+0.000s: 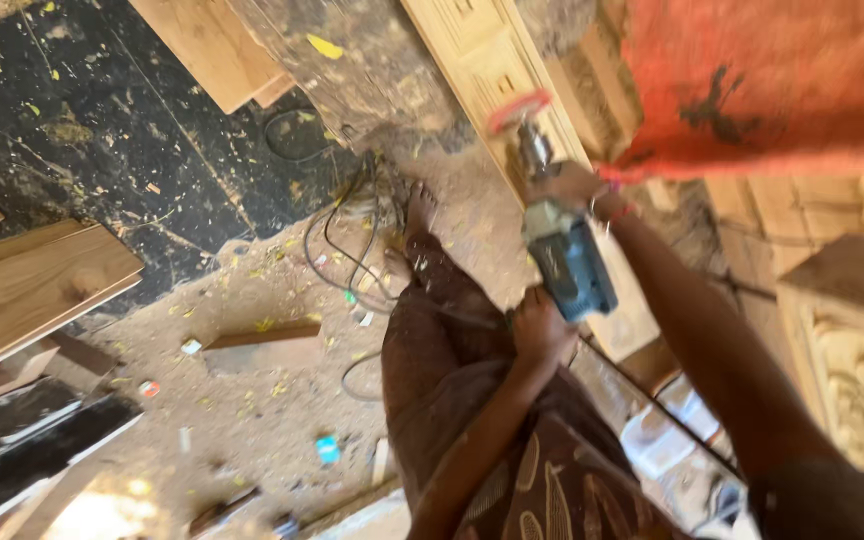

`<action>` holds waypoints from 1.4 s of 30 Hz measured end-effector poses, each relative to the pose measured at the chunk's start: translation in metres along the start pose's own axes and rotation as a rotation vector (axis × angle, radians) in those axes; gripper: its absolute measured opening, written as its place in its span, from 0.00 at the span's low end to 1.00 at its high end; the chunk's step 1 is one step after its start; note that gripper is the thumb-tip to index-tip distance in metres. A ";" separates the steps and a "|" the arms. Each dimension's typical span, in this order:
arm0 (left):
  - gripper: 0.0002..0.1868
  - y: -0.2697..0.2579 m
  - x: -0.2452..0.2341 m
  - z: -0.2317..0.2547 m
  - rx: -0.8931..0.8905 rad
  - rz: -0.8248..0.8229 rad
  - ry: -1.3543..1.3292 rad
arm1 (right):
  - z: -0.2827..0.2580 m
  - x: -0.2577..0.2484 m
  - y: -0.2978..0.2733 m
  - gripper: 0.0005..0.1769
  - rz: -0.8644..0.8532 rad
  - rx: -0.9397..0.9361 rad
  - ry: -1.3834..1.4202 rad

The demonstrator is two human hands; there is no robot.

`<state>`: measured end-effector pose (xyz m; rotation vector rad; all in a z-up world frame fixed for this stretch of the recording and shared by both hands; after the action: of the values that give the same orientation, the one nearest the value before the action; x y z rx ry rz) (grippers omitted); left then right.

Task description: The person uses a handheld electric sander with a red abrasive pad to smooth the surface of a long, carved wooden plank. They move the sander back and forth along the plank's length, focusing on the carved patterns and flat areas.

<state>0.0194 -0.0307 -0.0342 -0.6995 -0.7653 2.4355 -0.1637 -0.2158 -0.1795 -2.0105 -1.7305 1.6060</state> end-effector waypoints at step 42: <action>0.16 -0.031 -0.264 0.067 0.049 -0.449 -0.609 | -0.205 -0.161 -0.014 0.33 1.013 -0.423 2.601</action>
<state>0.1865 -0.1869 0.1169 0.2448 -0.9550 2.2266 -0.0056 -0.2171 0.0288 -2.1288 0.2281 -1.6030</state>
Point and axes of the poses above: each hand's wrist, its own y-axis towards the middle knuckle, its own x-axis out of the palm, z = x × y, the point moved 2 cm from there along y, towards the middle knuckle, and after that the axes turned 11 degrees about -z, right-handed, at the moved point
